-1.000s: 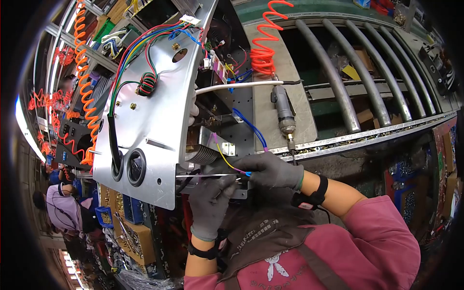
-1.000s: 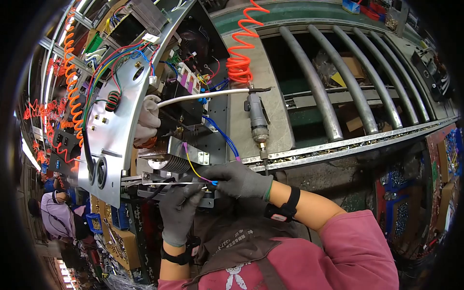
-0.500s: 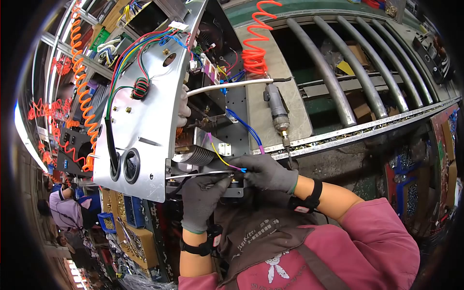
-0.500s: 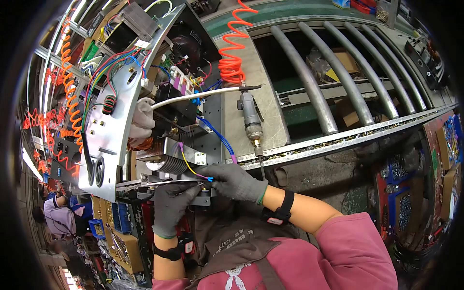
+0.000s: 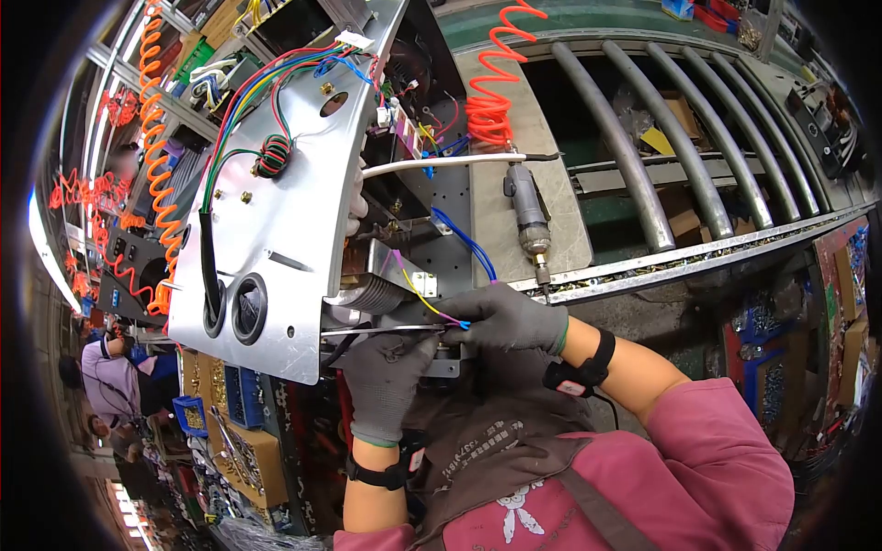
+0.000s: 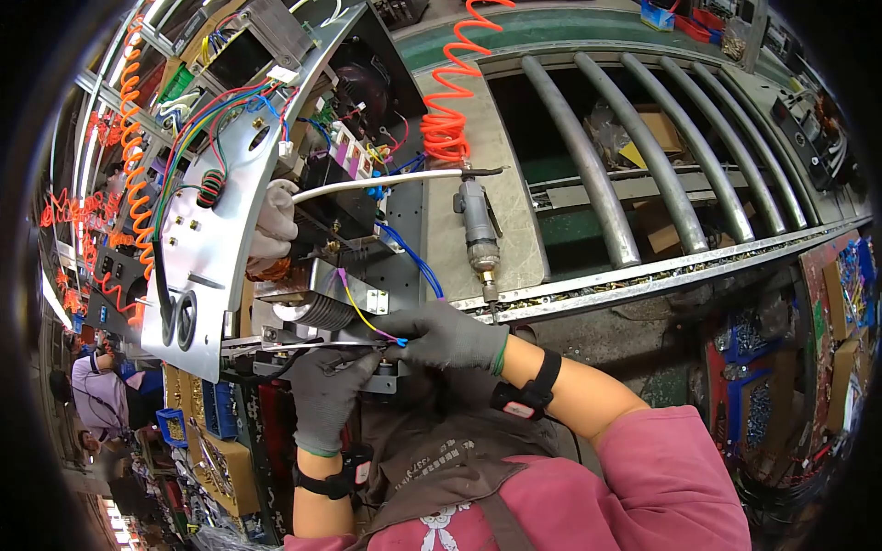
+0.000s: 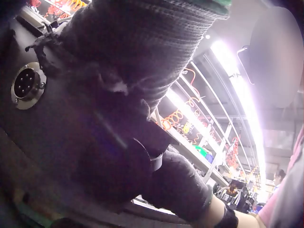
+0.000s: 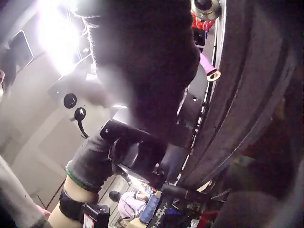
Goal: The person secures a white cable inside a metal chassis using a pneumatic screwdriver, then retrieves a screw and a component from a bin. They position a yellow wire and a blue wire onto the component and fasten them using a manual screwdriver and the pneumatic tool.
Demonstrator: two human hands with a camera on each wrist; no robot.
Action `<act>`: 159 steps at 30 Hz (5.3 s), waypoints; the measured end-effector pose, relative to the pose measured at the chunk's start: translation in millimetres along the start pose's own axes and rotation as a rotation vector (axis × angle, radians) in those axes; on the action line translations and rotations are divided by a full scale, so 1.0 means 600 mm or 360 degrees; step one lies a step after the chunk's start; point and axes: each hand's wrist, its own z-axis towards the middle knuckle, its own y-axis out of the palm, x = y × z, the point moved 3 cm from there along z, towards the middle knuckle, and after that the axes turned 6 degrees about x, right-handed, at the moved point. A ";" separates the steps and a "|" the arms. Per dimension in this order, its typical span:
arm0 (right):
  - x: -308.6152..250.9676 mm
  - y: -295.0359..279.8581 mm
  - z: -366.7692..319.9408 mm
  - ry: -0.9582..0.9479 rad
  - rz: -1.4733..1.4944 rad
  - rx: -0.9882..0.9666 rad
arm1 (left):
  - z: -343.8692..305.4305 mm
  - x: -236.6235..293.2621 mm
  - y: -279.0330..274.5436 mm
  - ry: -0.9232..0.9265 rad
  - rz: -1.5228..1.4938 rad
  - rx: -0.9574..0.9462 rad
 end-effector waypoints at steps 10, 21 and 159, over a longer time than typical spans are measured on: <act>-0.013 -0.008 0.013 -0.0119 -0.0177 -0.0122 | 0.004 0.042 -0.014 0.0508 0.0981 0.0071; -0.022 -0.011 0.022 -0.0012 -0.0018 -0.0225 | 0.010 0.042 -0.013 0.0725 0.1129 0.0045; 0.015 0.029 0.143 0.0299 -0.1063 -0.1438 | 0.021 0.021 0.008 0.1099 0.0603 0.0515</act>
